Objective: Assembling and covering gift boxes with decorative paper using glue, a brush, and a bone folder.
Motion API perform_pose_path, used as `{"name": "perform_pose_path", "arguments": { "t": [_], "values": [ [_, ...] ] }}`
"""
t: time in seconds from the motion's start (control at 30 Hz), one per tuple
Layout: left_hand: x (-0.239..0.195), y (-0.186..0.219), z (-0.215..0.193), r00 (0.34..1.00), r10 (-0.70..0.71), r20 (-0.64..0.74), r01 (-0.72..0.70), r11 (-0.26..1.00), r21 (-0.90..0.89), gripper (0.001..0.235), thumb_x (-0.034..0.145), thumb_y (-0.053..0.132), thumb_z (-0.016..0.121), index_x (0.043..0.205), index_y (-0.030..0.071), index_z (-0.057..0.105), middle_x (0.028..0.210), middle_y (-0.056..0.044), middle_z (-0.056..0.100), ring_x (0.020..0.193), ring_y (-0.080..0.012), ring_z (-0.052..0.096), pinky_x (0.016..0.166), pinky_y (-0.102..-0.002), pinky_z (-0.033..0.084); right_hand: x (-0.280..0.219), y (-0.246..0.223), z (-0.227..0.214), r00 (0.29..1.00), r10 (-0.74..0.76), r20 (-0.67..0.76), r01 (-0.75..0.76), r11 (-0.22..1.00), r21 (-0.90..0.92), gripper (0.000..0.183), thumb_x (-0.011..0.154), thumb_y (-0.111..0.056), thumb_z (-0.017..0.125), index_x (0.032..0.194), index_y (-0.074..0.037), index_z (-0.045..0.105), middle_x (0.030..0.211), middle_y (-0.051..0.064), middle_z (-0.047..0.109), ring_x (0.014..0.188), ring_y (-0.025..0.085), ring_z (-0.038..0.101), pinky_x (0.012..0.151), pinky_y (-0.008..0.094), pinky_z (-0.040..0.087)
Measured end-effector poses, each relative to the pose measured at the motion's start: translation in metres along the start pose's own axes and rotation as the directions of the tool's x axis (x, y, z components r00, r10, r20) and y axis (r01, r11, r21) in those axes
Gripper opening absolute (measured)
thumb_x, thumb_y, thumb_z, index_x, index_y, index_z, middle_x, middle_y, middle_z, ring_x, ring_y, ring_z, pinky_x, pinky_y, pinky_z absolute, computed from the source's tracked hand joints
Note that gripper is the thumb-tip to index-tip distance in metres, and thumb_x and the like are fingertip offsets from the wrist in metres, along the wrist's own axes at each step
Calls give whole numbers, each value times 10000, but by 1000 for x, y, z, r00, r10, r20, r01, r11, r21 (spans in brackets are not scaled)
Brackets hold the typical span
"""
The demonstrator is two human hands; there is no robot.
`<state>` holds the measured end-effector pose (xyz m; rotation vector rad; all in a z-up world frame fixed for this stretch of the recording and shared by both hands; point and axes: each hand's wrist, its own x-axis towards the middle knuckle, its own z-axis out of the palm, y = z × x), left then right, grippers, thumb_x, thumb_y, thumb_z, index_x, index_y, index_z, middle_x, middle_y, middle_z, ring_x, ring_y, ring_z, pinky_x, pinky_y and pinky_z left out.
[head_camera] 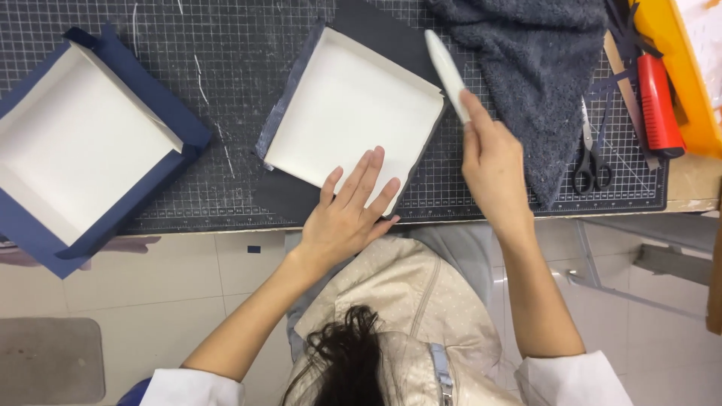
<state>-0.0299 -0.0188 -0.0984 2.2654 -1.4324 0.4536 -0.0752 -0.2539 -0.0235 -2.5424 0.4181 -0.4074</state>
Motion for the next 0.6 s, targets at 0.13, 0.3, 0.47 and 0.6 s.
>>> {"name": "perform_pose_path", "arguments": {
  "t": [0.13,0.3,0.47,0.6],
  "values": [
    [2,0,0,1000,0,12,0,1000,8,737,1038,522,460,1616,201,134,1619,-199,342,1478,-290,393,1185,-500,122,-4,-41,-25,978,206,17,-204,954,220,431,1025,10,453,1444,-47,537,1233,402,593,1167,596,521,904,658,443],
    [3,1,-4,998,-23,54,27,996,-82,739,1029,492,512,1610,220,143,1644,-190,287,1496,-289,365,1182,-499,126,-19,3,12,829,386,405,-536,339,774,413,1082,-138,287,1490,-143,351,717,41,421,523,100,453,393,221,429],
    [8,-27,-34,986,-62,153,135,838,-529,894,962,535,628,1625,259,96,1694,-215,84,1548,-353,243,1179,-569,217,-22,-1,1,862,265,432,-419,-105,902,444,1103,-273,291,1522,-132,247,716,19,409,535,58,443,440,182,387],
    [41,-93,-93,834,-550,29,464,673,-576,510,959,184,571,1438,100,419,1450,-156,457,1323,-277,487,1124,-412,347,-21,-25,5,836,391,385,-494,232,838,210,1049,-264,477,1167,-99,420,641,-55,402,437,30,368,330,167,321]
  ]
}}
